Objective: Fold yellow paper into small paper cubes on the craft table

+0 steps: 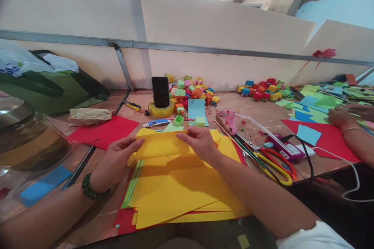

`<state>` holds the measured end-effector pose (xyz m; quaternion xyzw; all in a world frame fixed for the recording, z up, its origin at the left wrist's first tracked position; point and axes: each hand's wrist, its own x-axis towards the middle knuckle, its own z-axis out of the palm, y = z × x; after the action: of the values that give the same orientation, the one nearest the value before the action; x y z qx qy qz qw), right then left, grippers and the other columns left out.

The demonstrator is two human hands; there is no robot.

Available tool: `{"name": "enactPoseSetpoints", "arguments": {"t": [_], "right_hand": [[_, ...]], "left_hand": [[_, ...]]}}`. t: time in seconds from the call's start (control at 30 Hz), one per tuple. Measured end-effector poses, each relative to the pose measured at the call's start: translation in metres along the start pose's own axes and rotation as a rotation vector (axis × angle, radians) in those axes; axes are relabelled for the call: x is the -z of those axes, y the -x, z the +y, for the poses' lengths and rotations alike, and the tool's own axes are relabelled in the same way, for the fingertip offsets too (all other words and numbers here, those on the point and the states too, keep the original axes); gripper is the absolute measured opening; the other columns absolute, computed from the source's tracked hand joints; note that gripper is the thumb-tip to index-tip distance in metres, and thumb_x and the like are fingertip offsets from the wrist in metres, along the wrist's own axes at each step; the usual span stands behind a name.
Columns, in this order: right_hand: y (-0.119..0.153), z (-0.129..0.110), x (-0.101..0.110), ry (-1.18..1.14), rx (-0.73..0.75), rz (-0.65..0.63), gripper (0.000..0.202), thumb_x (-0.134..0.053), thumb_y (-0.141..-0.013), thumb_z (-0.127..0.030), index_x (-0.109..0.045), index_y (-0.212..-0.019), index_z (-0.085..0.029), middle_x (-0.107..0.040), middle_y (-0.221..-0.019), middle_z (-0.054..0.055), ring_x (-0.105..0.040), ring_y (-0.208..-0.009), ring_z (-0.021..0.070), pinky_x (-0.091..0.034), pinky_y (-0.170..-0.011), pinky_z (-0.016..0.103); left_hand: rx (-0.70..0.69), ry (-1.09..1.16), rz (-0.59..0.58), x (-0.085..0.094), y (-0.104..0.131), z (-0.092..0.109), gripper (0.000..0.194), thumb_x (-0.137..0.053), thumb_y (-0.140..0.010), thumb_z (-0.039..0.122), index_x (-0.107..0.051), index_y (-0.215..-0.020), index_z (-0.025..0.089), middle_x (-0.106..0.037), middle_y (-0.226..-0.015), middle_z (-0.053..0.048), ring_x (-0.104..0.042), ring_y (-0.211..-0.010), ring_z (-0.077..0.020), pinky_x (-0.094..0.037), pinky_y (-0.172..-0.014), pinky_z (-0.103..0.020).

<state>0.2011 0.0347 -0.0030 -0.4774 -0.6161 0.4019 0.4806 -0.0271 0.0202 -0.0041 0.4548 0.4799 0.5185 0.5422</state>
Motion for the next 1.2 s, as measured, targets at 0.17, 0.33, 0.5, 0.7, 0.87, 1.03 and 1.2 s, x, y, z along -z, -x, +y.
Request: {"name": "enactPoseSetpoints", "arguments": {"t": [0.17, 0.33, 0.5, 0.7, 0.87, 1.03, 1.2], "right_hand": [[0.0, 0.007, 0.004, 0.044, 0.029, 0.026, 0.048, -0.07, -0.065, -0.06, -0.051, -0.055, -0.017, -0.035, -0.053, -0.004, -0.028, -0.052, 0.0076, -0.022, -0.048, 0.024], [0.001, 0.011, 0.007, 0.103, 0.049, 0.053, 0.047, -0.069, -0.067, -0.061, -0.056, -0.058, -0.016, -0.039, -0.054, -0.003, -0.031, -0.052, 0.0081, -0.024, -0.047, 0.024], [0.001, 0.005, 0.004, 0.1, 0.087, 0.079, 0.052, -0.069, -0.063, -0.066, -0.059, -0.057, -0.016, -0.041, -0.051, -0.003, -0.033, -0.051, 0.0086, -0.026, -0.045, 0.023], [0.0, 0.008, 0.004, 0.094, 0.104, 0.087, 0.05, -0.07, -0.063, -0.065, -0.06, -0.056, -0.016, -0.045, -0.051, -0.002, -0.035, -0.049, 0.009, -0.026, -0.043, 0.022], [0.0, 0.011, 0.004, 0.113, 0.113, 0.083, 0.048, -0.07, -0.065, -0.063, -0.061, -0.057, -0.017, -0.044, -0.051, -0.002, -0.036, -0.049, 0.0091, -0.028, -0.043, 0.022], [0.0, 0.001, -0.001, 0.092, 0.171, 0.103, 0.046, -0.071, -0.064, -0.06, -0.06, -0.056, -0.017, -0.044, -0.05, -0.002, -0.036, -0.048, 0.0088, -0.029, -0.042, 0.022], [0.001, -0.012, -0.006, 0.062, 0.198, 0.105, 0.042, -0.071, -0.064, -0.056, -0.059, -0.056, -0.017, -0.045, -0.05, -0.002, -0.034, -0.047, 0.0083, -0.03, -0.043, 0.023]], "left_hand": [[0.026, 0.068, -0.028, 0.002, -0.004, -0.01, 0.038, -0.084, -0.054, 0.046, -0.07, -0.07, 0.014, -0.068, -0.071, -0.002, -0.06, -0.067, -0.0146, -0.049, -0.061, -0.024], [0.032, 0.13, -0.018, 0.001, -0.005, -0.014, 0.034, -0.085, -0.054, 0.041, -0.071, -0.071, 0.015, -0.07, -0.071, -0.001, -0.061, -0.067, -0.0128, -0.049, -0.063, -0.022], [0.042, 0.175, 0.046, -0.005, 0.0, -0.002, 0.041, -0.089, -0.04, 0.042, -0.068, -0.06, 0.014, -0.066, -0.061, 0.002, -0.056, -0.059, -0.0099, -0.046, -0.059, -0.021], [0.038, 0.184, 0.022, -0.003, 0.0, -0.005, 0.039, -0.089, -0.042, 0.042, -0.072, -0.064, 0.014, -0.068, -0.066, 0.0, -0.058, -0.064, -0.0107, -0.046, -0.062, -0.021], [-0.032, 0.163, 0.016, -0.002, -0.002, -0.008, 0.036, -0.087, -0.045, 0.042, -0.071, -0.062, 0.015, -0.066, -0.064, 0.001, -0.056, -0.064, -0.0108, -0.045, -0.062, -0.021], [-0.065, 0.108, 0.028, -0.004, 0.002, 0.001, 0.036, -0.086, -0.045, 0.044, -0.07, -0.06, 0.015, -0.065, -0.063, 0.0, -0.056, -0.063, -0.0122, -0.047, -0.061, -0.023], [-0.064, 0.059, 0.062, -0.005, 0.008, 0.01, 0.036, -0.086, -0.045, 0.045, -0.07, -0.06, 0.016, -0.067, -0.065, -0.002, -0.06, -0.066, -0.016, -0.048, -0.061, -0.025]]}}
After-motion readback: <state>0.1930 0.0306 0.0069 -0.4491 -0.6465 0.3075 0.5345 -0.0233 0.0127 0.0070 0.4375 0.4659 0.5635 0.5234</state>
